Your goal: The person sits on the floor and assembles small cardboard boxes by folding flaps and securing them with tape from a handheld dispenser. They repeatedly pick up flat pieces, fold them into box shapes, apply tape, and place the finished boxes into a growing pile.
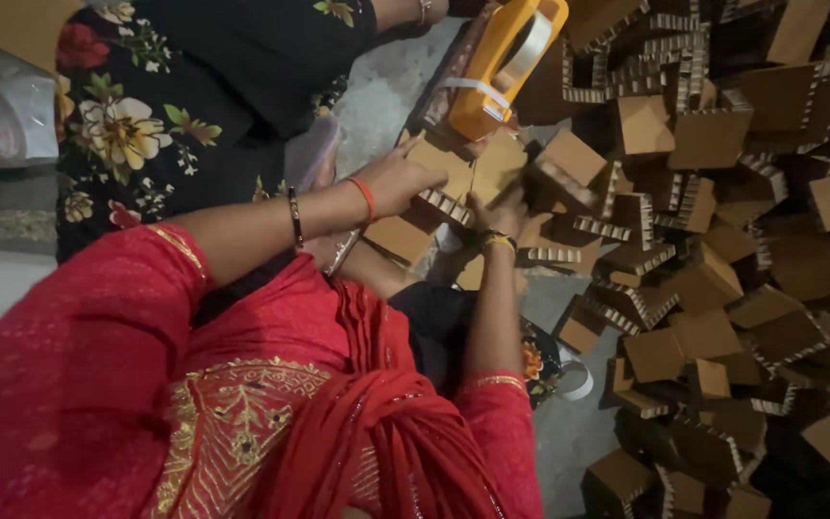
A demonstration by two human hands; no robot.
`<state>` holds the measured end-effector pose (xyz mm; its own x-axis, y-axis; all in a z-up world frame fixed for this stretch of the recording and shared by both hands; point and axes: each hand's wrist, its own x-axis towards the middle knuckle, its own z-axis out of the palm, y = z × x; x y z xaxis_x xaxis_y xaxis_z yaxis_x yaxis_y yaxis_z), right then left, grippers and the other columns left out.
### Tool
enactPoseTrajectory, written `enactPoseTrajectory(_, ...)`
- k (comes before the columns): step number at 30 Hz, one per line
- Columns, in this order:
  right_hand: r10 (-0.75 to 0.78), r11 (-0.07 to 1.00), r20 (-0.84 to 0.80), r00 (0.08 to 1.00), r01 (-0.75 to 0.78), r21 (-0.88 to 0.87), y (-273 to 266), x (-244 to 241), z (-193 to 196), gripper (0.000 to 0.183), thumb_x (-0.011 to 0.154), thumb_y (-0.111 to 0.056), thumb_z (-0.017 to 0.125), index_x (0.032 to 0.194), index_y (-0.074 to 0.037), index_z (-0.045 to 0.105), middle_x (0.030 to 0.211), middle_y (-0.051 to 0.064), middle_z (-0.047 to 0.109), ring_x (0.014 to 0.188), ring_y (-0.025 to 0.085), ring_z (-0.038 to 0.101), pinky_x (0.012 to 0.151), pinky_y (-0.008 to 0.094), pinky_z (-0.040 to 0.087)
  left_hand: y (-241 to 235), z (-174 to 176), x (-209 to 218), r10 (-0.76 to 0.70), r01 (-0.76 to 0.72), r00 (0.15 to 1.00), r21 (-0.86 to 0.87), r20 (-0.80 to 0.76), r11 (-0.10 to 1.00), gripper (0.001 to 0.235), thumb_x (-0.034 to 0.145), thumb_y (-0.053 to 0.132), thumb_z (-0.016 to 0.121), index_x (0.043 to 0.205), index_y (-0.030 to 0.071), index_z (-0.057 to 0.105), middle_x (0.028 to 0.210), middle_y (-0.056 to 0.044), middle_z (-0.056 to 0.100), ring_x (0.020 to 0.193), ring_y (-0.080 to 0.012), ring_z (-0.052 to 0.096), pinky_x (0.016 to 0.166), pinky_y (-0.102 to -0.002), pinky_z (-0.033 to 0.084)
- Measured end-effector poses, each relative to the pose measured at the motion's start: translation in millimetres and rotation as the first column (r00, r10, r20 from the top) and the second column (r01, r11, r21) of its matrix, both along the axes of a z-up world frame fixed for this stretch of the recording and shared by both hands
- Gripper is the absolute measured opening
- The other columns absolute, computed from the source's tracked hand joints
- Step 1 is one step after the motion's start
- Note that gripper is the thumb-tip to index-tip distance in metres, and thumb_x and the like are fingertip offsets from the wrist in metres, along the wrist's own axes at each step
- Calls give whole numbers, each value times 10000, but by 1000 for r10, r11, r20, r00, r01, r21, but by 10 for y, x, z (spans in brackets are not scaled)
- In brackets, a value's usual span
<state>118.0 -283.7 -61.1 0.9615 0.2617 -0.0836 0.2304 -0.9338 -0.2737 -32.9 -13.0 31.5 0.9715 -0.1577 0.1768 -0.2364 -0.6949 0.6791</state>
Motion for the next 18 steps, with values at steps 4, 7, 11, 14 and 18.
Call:
enactPoseTrajectory(4,30,999,35,999,-28,-41,82,-35,208,858,716,-391,924,1367,-117,437,1307,254,562,1227,458,541,1012,514,469,22,-58,100,-38,37,999,-39,-4,999,449,714,-72,627,1109,138,673,935,-136,720,986,-350,688,1260,-538,154)
enactPoseTrajectory(7,-255,927,92,963,216,307,10,15,596,733,678,-240,822,1300,-131,450,1157,134,643,1017,324,674,804,422,567,15,-156,170,-30,36,993,-56,118,998,430,717,-81,639,1098,113,681,966,-133,726,1016,-365,680,1215,-525,306)
enactPoseTrajectory(11,-47,614,-42,998,62,787,-334,-257,1227,309,972,-176,785,1207,-45,632,1037,77,708,891,199,672,712,306,566,32,-278,221,-86,78,995,-169,-41,983,360,775,84,759,1122,82,666,1036,-183,703,1051,-407,658,899,-488,510)
enactPoseTrajectory(14,141,762,-363,921,133,633,-331,-650,1311,325,939,-188,856,1046,29,640,829,109,610,706,184,559,608,322,469,88,-303,275,-143,137,989,-189,-19,972,530,683,-5,714,1202,85,652,1072,-187,714,1055,-412,668,868,-469,533)
enactPoseTrajectory(18,126,889,-346,930,49,456,172,-1035,752,512,799,-244,878,1180,-14,625,1001,114,719,873,213,682,737,353,570,203,-297,388,-329,295,935,-224,-135,929,621,702,108,812,1281,111,588,1098,-180,706,1054,-392,680,857,-456,535)
